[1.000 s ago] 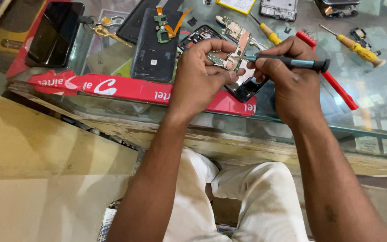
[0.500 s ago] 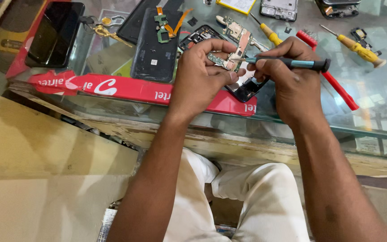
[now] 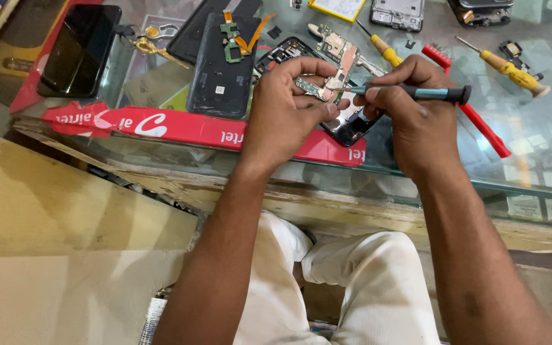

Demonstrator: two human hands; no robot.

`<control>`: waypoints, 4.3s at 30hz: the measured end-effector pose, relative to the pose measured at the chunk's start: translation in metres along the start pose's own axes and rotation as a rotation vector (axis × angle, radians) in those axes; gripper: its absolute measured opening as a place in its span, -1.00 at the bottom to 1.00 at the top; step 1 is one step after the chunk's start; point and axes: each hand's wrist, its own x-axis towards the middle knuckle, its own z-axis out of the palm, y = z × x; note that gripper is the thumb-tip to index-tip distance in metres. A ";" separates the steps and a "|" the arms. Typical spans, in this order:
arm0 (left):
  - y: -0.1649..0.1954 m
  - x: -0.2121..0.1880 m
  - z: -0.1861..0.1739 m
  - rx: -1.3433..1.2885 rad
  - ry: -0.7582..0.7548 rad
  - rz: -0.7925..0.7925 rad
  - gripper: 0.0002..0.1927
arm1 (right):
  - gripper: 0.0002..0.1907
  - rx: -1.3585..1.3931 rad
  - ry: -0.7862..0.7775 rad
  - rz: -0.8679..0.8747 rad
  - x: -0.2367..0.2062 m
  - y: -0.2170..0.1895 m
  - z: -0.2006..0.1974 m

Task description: The person uses a red plastic pry tool to separate internal components of a disassembled smartphone, then switches to a screwdriver to remove screws and lift out the motherboard. The person continues to unscrew and remove additional components from the phone's chassis.

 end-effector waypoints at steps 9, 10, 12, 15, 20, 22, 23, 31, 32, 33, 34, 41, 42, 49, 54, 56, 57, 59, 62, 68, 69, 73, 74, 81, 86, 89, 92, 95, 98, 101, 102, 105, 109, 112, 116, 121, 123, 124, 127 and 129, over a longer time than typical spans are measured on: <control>0.000 0.000 0.001 0.025 0.014 0.008 -0.60 | -0.95 -0.039 -0.003 -0.002 -0.001 -0.001 0.001; 0.000 0.000 0.001 0.014 0.011 0.008 -0.60 | -0.95 -0.032 -0.011 -0.007 -0.001 -0.002 0.001; 0.001 0.000 0.001 -0.010 0.008 0.000 -0.60 | -0.95 -0.011 -0.002 0.007 -0.002 -0.001 0.001; 0.001 0.000 0.001 0.044 0.013 -0.001 -0.61 | -0.94 0.016 0.018 0.009 0.000 -0.001 0.001; 0.002 0.000 0.000 0.030 0.008 0.017 -0.61 | -0.96 -0.022 -0.004 0.013 0.000 -0.002 0.001; 0.002 -0.001 0.000 0.026 0.011 0.017 -0.61 | -0.96 0.001 0.021 0.016 -0.001 -0.002 0.001; 0.002 -0.001 0.000 0.017 0.010 0.022 -0.61 | -0.97 0.011 0.035 0.015 -0.001 -0.002 0.001; 0.003 0.000 0.001 0.018 0.009 0.013 -0.61 | -0.95 -0.032 0.002 -0.013 0.000 -0.002 0.002; 0.003 -0.001 0.002 0.004 0.012 0.014 -0.60 | -0.95 -0.060 -0.034 -0.027 -0.001 -0.002 0.002; 0.003 0.000 0.002 -0.012 0.015 0.016 -0.60 | -0.95 -0.028 -0.011 -0.005 -0.001 -0.002 0.002; 0.003 -0.001 0.002 0.009 0.025 0.004 -0.60 | -0.95 0.003 0.013 0.011 0.000 -0.003 0.002; 0.003 -0.001 0.001 0.028 0.016 0.014 -0.60 | -0.96 0.038 0.013 -0.012 0.000 -0.002 0.001; 0.003 -0.001 0.001 0.039 0.022 0.027 -0.60 | -0.96 0.022 0.007 -0.013 0.000 -0.001 0.001; 0.001 0.000 0.001 0.015 0.014 -0.004 -0.60 | -0.96 0.002 0.034 -0.004 -0.001 -0.002 0.001; 0.000 -0.001 0.000 -0.002 0.017 0.006 -0.61 | -0.97 -0.023 0.010 0.004 0.000 -0.002 0.002; 0.000 0.000 0.000 0.019 0.017 -0.008 -0.60 | -0.96 0.035 0.057 0.022 0.001 -0.001 0.002; -0.001 0.000 0.000 0.029 0.014 -0.011 -0.60 | -0.96 0.021 0.045 0.013 0.001 -0.001 0.001; -0.001 0.001 0.000 0.005 0.009 0.011 -0.60 | -0.95 -0.002 0.017 0.006 0.000 -0.001 0.001; -0.001 0.000 0.001 0.018 0.011 0.014 -0.61 | -0.94 0.007 -0.013 -0.035 0.000 -0.001 0.000; 0.000 0.001 0.001 -0.001 0.011 0.007 -0.60 | -0.94 0.019 -0.001 0.002 0.001 0.000 0.000; 0.001 0.000 0.001 -0.005 0.012 0.003 -0.60 | -0.95 0.026 0.010 0.006 0.001 -0.001 0.000; 0.001 0.000 0.001 0.002 -0.001 0.019 -0.60 | -0.96 0.006 0.026 0.015 0.001 0.000 0.000; 0.001 0.000 0.001 -0.005 0.002 0.009 -0.61 | -0.96 -0.008 0.022 0.020 0.001 0.000 0.000; 0.000 -0.001 0.001 0.027 0.011 0.044 -0.60 | -0.96 0.060 0.005 0.011 0.000 0.001 -0.001; 0.000 0.000 0.001 0.017 0.011 0.000 -0.59 | -0.97 0.082 0.052 0.005 0.001 0.001 -0.001; 0.000 0.000 0.001 0.008 0.005 0.017 -0.60 | -0.97 -0.013 -0.016 -0.004 0.001 0.000 -0.002; 0.000 0.000 0.001 0.019 0.014 0.011 -0.60 | -0.97 0.047 0.006 -0.015 0.001 0.000 -0.002; 0.000 0.000 0.000 -0.005 0.005 0.007 -0.62 | -0.95 0.037 0.015 0.018 0.002 0.001 -0.002; 0.000 0.000 0.000 0.013 0.010 0.005 -0.61 | -0.94 0.089 0.007 -0.008 0.001 0.002 -0.002; 0.001 0.000 0.001 0.021 0.005 0.012 -0.61 | -0.96 0.031 0.014 -0.008 0.001 0.003 -0.002; 0.001 0.000 0.001 0.015 -0.002 0.022 -0.60 | -0.96 0.033 0.010 -0.004 0.001 0.003 -0.003; 0.002 -0.001 0.001 0.031 0.018 0.029 -0.60 | -0.95 0.054 0.005 -0.001 0.002 0.003 -0.002; 0.002 -0.001 0.001 0.031 0.007 0.020 -0.61 | -0.96 0.016 -0.003 -0.010 0.001 0.002 -0.002; 0.002 -0.001 0.001 0.035 0.017 0.012 -0.59 | -0.96 0.065 0.029 0.003 0.002 0.002 -0.002; 0.002 0.000 0.001 0.008 0.011 0.012 -0.60 | -0.96 0.024 0.007 0.008 0.001 0.002 -0.002; 0.001 0.000 0.001 0.020 0.007 0.001 -0.60 | -0.95 0.047 0.007 -0.012 0.001 0.003 -0.003; 0.001 -0.001 0.000 -0.006 -0.002 -0.014 -0.60 | -0.95 0.042 0.007 -0.002 0.001 0.003 -0.002; 0.001 0.000 0.000 -0.001 0.002 -0.008 -0.60 | -0.95 0.031 -0.005 -0.009 0.001 0.003 -0.002; 0.001 0.000 0.001 0.006 0.011 0.000 -0.60 | -0.95 0.061 0.010 -0.013 0.001 0.003 -0.002; 0.001 -0.001 0.001 0.004 0.007 0.013 -0.59 | -0.95 0.048 0.018 -0.006 0.000 0.002 -0.002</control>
